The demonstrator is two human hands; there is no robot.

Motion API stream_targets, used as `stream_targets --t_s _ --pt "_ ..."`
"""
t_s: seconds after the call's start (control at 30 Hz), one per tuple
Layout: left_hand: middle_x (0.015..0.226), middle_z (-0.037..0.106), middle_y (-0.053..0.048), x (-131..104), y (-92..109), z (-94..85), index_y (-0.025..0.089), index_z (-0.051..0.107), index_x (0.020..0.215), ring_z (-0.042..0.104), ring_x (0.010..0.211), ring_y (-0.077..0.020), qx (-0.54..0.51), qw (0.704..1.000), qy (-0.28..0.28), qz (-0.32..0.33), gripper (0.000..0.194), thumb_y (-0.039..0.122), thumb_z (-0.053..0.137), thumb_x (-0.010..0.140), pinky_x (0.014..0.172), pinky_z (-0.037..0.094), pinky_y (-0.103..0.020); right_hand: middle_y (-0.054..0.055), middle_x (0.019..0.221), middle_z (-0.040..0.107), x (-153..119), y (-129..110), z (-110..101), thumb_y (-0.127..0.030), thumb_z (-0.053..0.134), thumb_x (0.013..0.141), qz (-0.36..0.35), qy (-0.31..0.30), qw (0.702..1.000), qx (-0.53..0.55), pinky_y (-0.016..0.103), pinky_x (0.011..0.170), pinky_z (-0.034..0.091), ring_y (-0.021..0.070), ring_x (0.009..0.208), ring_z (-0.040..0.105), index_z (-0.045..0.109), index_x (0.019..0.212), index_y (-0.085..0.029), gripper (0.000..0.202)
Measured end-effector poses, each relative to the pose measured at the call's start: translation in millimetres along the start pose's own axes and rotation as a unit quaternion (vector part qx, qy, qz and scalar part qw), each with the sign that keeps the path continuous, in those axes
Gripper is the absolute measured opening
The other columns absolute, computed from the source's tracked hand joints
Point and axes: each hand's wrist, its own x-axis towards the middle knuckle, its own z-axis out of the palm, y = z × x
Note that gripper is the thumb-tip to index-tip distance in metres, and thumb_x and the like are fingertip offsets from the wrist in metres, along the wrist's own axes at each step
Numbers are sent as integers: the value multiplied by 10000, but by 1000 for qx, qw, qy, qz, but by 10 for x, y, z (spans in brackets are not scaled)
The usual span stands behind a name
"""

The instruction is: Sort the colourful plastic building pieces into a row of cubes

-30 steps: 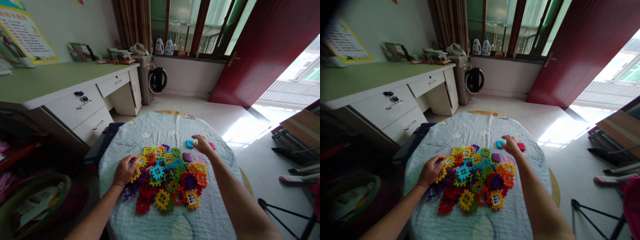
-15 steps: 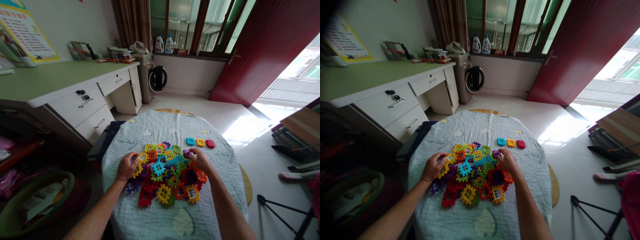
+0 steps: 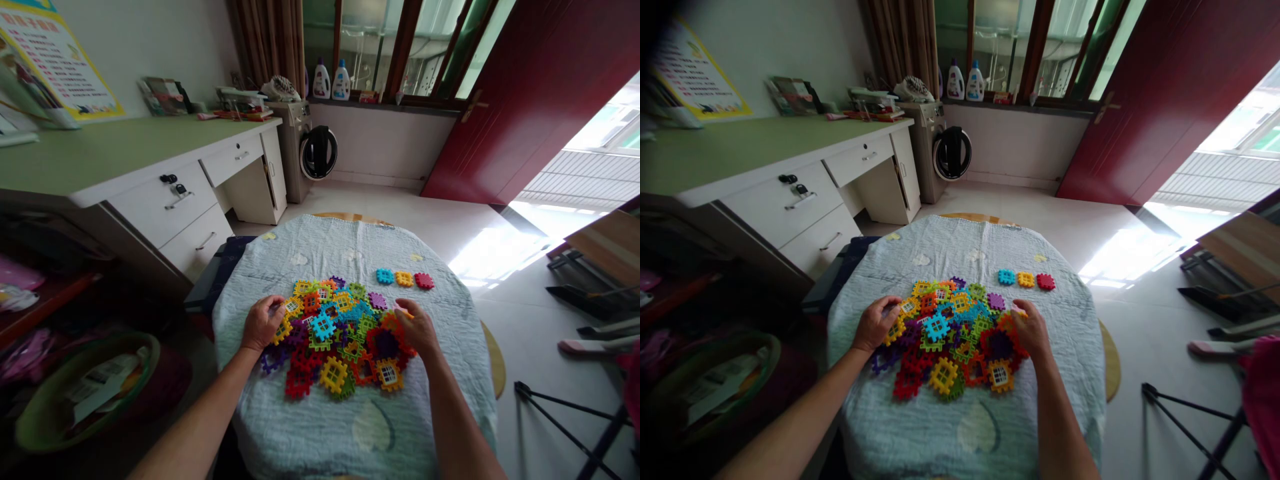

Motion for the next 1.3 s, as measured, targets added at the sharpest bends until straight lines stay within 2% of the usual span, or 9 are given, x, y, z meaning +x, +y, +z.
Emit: stream_targets --t_s 0.2,0.33,0.5,0.7,0.83,1.03,1.17,1.3 --pt "910 711 -62 -7 -10 -1 192 656 907 659 885 -228 -13 1000 -1 -6 302 431 497 814 871 503 -354 86 929 709 -80 302 -113 -493 543 760 54 46 997 30 371 780 509 225 834 644 679 968 -180 399" --pt "918 713 -54 -22 -14 -6 197 657 917 664 892 -224 -29 999 -4 -17 313 450 498 824 873 504 -342 80 923 694 -131 339 -69 -477 536 777 39 81 994 53 361 807 501 217 849 631 670 921 -185 352" --pt "915 720 -46 -35 37 -37 200 659 909 669 888 -218 -68 997 0 -39 337 485 489 851 855 506 -323 104 1021 649 -159 335 -30 -441 521 786 0 138 990 23 384 874 480 227 914 603 647 892 -185 305" --pt "905 721 -64 -56 88 -62 192 660 907 667 873 -216 -125 990 -7 -67 407 539 447 889 814 519 -312 135 1072 634 -143 366 -8 -448 494 804 -31 137 989 -42 439 973 421 270 1045 561 656 877 -182 320" --pt "836 703 -53 -71 86 -64 183 658 920 662 820 -206 -157 984 -7 -84 438 556 429 894 754 522 -297 140 1060 652 -124 387 17 -487 476 807 -54 114 988 -87 480 1015 362 292 1067 546 668 845 -182 363" --pt "656 612 -2 -61 75 -66 178 659 903 618 678 -174 -156 985 -10 -76 441 538 404 907 692 491 -279 124 994 673 -113 380 13 -505 457 818 -51 104 989 -97 444 969 380 279 1009 566 669 833 -183 386" --pt "689 636 -18 -55 70 -62 172 665 910 628 696 -180 -146 986 -4 -80 452 535 396 903 694 498 -284 111 932 681 -108 364 3 -500 449 818 -52 96 990 -90 417 917 402 268 945 583 659 816 -190 375" --pt "799 689 -42 -57 46 -44 181 661 964 662 802 -203 -143 986 -7 -88 409 510 433 883 753 527 -309 100 894 677 -102 368 7 -497 438 823 -52 91 990 -95 408 880 412 261 900 583 652 816 -202 364"
